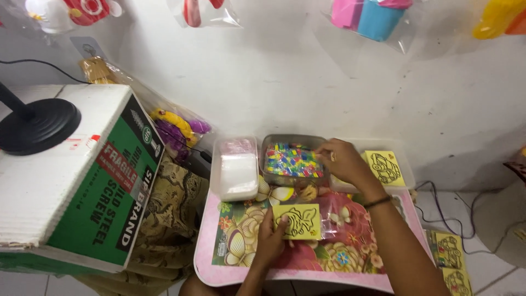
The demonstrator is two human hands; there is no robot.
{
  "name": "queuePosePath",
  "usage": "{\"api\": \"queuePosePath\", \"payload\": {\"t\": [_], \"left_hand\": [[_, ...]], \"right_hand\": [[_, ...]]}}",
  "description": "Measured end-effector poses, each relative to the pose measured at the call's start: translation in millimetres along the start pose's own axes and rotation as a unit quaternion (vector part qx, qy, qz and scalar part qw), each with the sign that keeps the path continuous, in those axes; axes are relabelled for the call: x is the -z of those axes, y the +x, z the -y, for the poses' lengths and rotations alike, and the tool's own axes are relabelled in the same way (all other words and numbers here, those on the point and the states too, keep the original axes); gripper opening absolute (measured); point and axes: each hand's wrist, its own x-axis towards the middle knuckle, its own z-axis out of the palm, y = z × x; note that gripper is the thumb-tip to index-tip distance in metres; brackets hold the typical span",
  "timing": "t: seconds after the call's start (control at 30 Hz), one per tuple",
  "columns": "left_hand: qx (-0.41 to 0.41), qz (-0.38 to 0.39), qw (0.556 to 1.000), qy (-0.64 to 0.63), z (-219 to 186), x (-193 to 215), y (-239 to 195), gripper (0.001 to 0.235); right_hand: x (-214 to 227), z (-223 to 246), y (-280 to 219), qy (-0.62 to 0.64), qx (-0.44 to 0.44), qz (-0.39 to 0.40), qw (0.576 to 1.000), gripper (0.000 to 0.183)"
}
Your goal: The person sits on the floor and packs small, colorful puzzle pieces into clear plastic bags. They place a yellow cardboard backing with a printed design into each bag, add the pieces, and then seal the bags. The completed packages are placed on the floor beside them.
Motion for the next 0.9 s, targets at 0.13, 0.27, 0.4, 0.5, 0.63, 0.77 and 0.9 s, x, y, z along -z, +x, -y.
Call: {"api": "queuePosePath", "payload": {"t": [0.13,0.27,0.4,0.5,0.63,0.77,0.9], "left_hand": [[-0.005,0.003,1.000,0.008,-11.8,-2.7,-6.3,0.031],[-0.021,0.002,1.000,0.007,-0.6,-2.9,-7.3,0.033],[0.006,-0.003,0.998,-0.055,-4.6,-4.9,-8.0,0.032],[0.024,0.003,0.996,-0.084,-3.6,-5.6,-10.5,0.032],[0.023,0.014,0.992,-0.120,1.5,-5.5,-9.3,0.037],[0.021,0.050,0.990,-0.132,-1.2,-5.1,-11.1,0.032],[0.022,0.080,0.985,-0.151,-6.4,-5.7,-13.2,0.039]], "right_hand": [[18.9,-12.9,-63.2,0.071,-0.142,-0.057,0.986,0.015],[18.7,-29.4,-126.2,0.093,-0.182,-0.077,0.976,0.021],[0.7,-48.5,-166.3,0.159,-0.276,-0.032,0.947,0.024],[-16.8,-67.2,-186.3,0.275,-0.279,-0.024,0.920,0.024],[-27.7,-68.3,-197.1,0.465,-0.254,-0.047,0.847,0.021],[-30.2,-54.6,-193.0,0.417,-0.274,-0.019,0.866,0.022],[-44.2,-47.2,-186.4,0.467,-0.247,0.003,0.849,0.033]]}}
